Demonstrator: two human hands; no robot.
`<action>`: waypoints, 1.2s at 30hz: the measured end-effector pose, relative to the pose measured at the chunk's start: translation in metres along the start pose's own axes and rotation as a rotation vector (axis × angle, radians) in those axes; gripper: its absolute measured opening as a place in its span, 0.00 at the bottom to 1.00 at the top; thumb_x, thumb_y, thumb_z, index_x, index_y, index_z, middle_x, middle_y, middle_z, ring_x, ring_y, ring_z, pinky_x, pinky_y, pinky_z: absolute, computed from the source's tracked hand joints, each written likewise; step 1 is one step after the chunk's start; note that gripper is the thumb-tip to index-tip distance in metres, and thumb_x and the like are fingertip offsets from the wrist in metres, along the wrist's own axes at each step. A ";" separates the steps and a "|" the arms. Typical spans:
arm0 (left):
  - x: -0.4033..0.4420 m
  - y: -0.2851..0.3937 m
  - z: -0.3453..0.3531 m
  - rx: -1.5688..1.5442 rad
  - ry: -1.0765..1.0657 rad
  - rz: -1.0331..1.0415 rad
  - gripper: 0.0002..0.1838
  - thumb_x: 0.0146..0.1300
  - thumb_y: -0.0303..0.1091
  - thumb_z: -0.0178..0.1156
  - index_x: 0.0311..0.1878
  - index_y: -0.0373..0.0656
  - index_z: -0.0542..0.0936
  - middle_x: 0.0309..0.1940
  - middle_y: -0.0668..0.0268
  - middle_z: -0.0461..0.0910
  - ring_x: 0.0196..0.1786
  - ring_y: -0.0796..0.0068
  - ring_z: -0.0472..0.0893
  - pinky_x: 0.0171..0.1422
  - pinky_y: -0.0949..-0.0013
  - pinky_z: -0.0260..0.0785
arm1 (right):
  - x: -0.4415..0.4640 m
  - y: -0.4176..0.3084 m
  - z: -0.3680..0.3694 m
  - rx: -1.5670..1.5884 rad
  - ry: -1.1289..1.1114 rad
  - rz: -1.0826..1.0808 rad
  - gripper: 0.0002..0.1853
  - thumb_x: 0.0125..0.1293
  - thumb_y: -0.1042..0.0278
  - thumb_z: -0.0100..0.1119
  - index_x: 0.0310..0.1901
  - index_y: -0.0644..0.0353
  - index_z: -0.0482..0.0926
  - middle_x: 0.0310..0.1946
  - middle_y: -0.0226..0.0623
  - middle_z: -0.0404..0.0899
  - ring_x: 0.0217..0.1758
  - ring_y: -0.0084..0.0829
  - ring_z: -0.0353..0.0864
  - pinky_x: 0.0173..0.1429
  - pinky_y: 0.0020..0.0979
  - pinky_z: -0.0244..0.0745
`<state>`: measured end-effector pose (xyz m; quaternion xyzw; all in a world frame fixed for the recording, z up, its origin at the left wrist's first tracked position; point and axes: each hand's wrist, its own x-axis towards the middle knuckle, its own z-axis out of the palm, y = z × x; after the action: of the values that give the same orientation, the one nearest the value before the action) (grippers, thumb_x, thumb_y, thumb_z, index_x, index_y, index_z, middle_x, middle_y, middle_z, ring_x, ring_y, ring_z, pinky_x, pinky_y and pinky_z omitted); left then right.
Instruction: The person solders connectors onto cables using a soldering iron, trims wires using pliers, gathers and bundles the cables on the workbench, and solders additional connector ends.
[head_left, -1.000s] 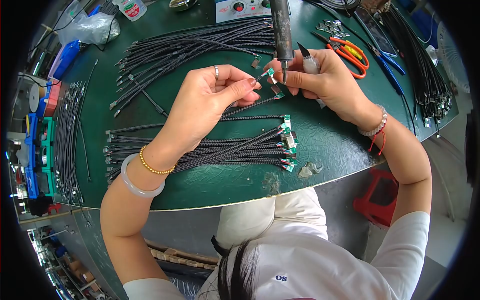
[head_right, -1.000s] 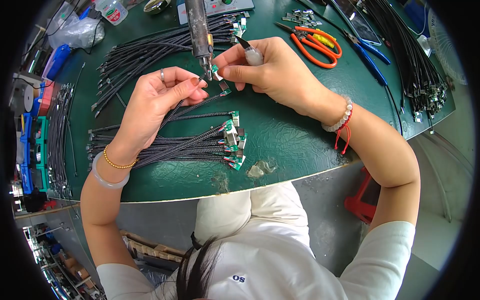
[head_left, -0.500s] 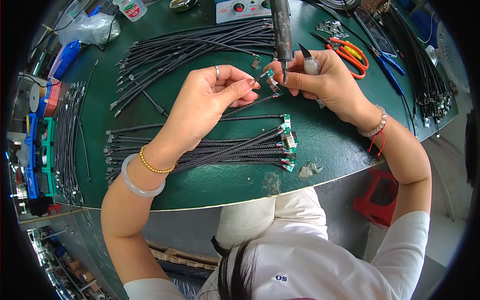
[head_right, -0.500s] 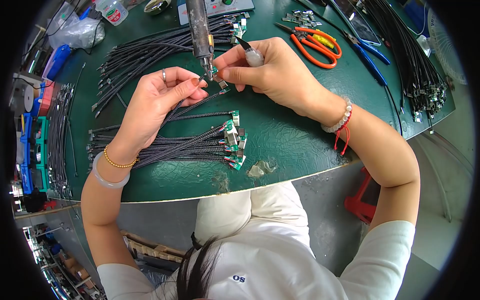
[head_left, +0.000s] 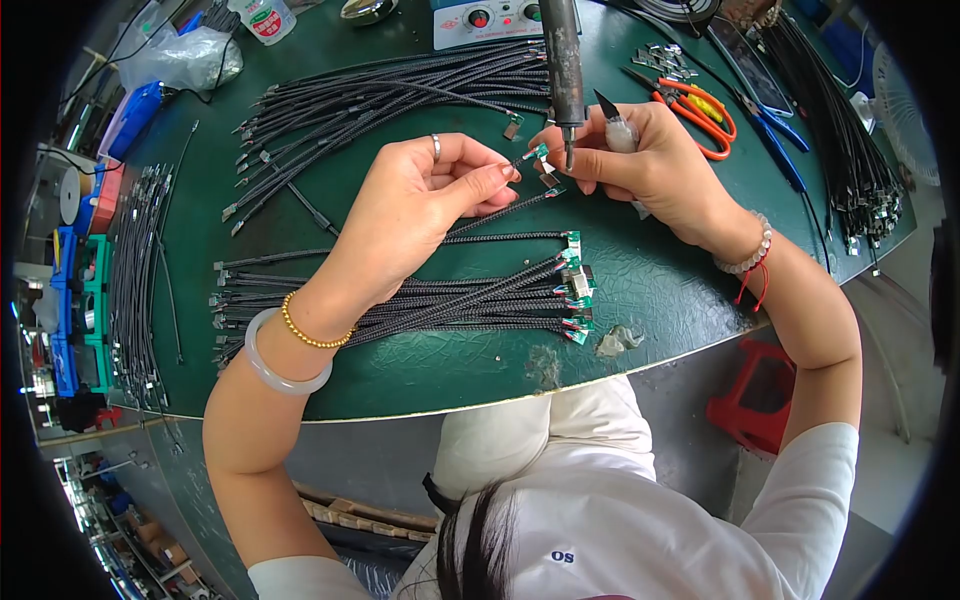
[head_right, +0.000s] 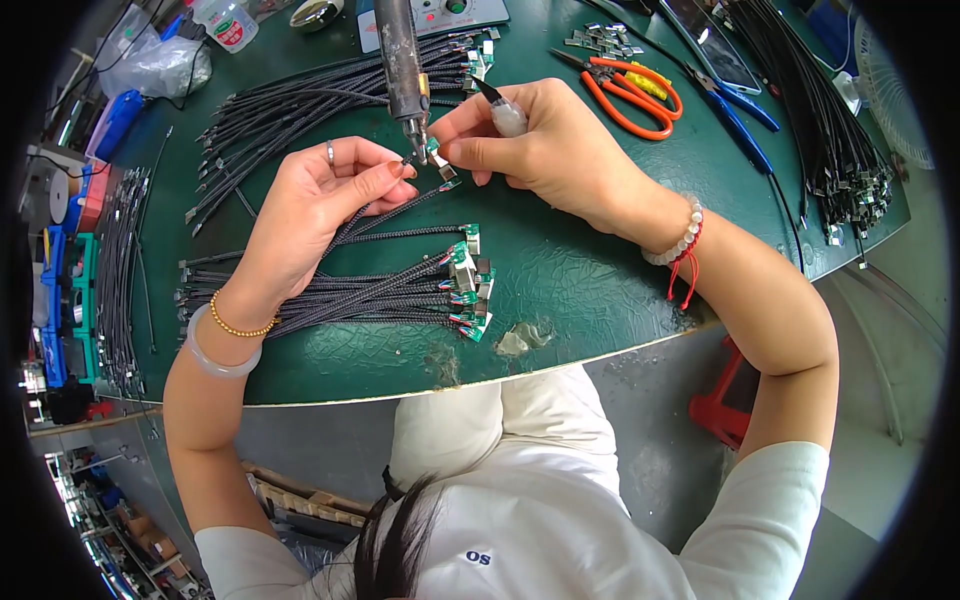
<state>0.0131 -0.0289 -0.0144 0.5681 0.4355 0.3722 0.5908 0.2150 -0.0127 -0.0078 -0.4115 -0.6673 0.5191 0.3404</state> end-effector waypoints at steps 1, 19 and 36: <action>0.000 0.000 0.000 0.002 0.002 -0.003 0.06 0.58 0.26 0.55 0.36 0.32 0.76 0.32 0.62 0.78 0.35 0.79 0.78 0.43 0.78 0.72 | 0.000 -0.001 0.000 0.000 -0.001 -0.001 0.07 0.57 0.66 0.59 0.30 0.61 0.79 0.17 0.23 0.73 0.17 0.08 0.63 0.20 0.13 0.54; 0.017 0.001 -0.031 1.054 0.323 0.655 0.13 0.45 0.21 0.61 0.38 0.37 0.76 0.31 0.59 0.69 0.36 0.62 0.73 0.40 0.67 0.68 | 0.010 -0.001 -0.021 -0.291 -0.012 0.034 0.07 0.58 0.74 0.53 0.36 0.66 0.77 0.17 0.28 0.74 0.15 0.13 0.68 0.19 0.14 0.58; 0.032 -0.002 -0.044 1.099 0.441 0.775 0.07 0.48 0.22 0.57 0.32 0.37 0.70 0.26 0.60 0.73 0.33 0.58 0.74 0.42 0.63 0.65 | 0.021 0.004 -0.020 0.016 0.189 0.062 0.18 0.65 0.66 0.47 0.53 0.67 0.65 0.21 0.27 0.72 0.17 0.11 0.63 0.18 0.13 0.53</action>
<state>-0.0178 0.0160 -0.0182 0.8096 0.4361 0.3884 -0.0586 0.2242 0.0151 -0.0062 -0.4765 -0.6151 0.4935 0.3887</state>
